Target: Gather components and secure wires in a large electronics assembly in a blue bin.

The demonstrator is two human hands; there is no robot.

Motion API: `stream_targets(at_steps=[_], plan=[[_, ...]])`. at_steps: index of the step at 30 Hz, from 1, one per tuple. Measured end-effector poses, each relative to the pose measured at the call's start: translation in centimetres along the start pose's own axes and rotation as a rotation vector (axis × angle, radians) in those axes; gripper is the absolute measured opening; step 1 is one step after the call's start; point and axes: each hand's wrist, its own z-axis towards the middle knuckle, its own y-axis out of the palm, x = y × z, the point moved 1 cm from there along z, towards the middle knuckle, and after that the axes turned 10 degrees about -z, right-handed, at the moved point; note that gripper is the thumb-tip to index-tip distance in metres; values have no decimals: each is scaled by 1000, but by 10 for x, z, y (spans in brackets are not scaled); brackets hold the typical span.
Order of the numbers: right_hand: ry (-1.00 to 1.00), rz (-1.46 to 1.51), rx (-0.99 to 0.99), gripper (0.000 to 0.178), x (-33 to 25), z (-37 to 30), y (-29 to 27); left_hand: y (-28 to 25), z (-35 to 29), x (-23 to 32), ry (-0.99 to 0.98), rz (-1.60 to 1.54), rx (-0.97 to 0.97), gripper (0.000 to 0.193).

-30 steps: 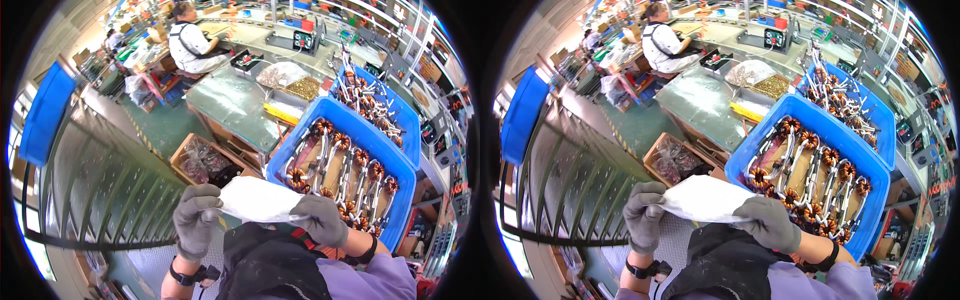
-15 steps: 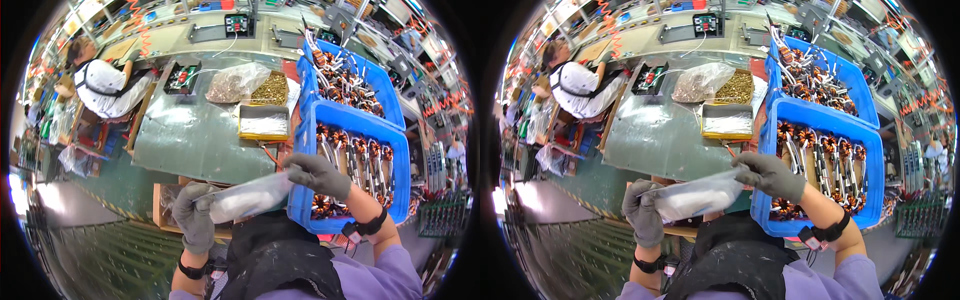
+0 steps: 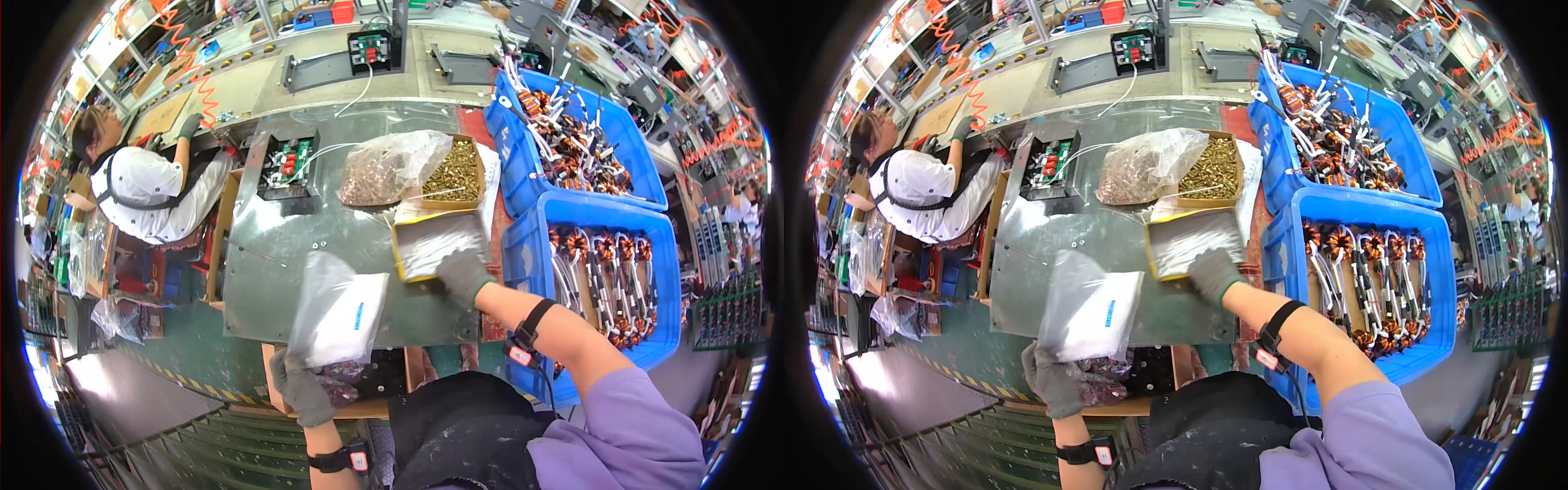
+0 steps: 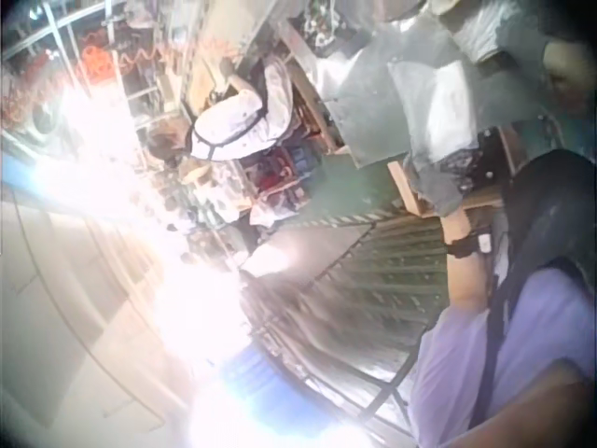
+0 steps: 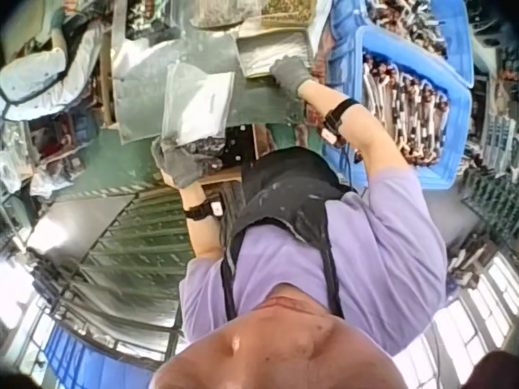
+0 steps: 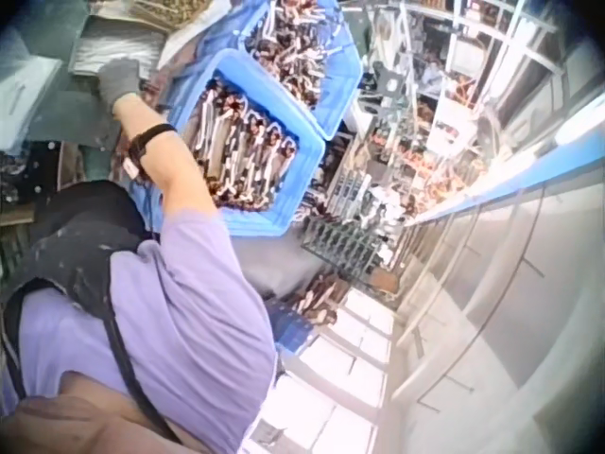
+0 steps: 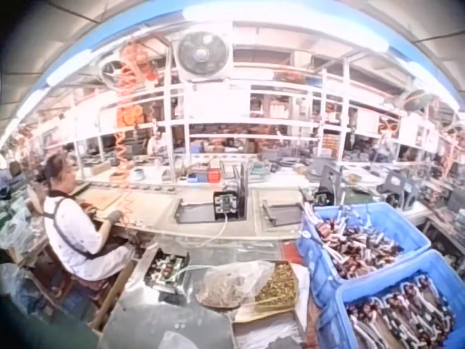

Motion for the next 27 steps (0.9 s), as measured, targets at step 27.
stream_targets(at_steps=[27], plan=[[-20, 269, -343, 24, 14, -64, -10, 42, 18, 75, 438, 205, -180, 13]])
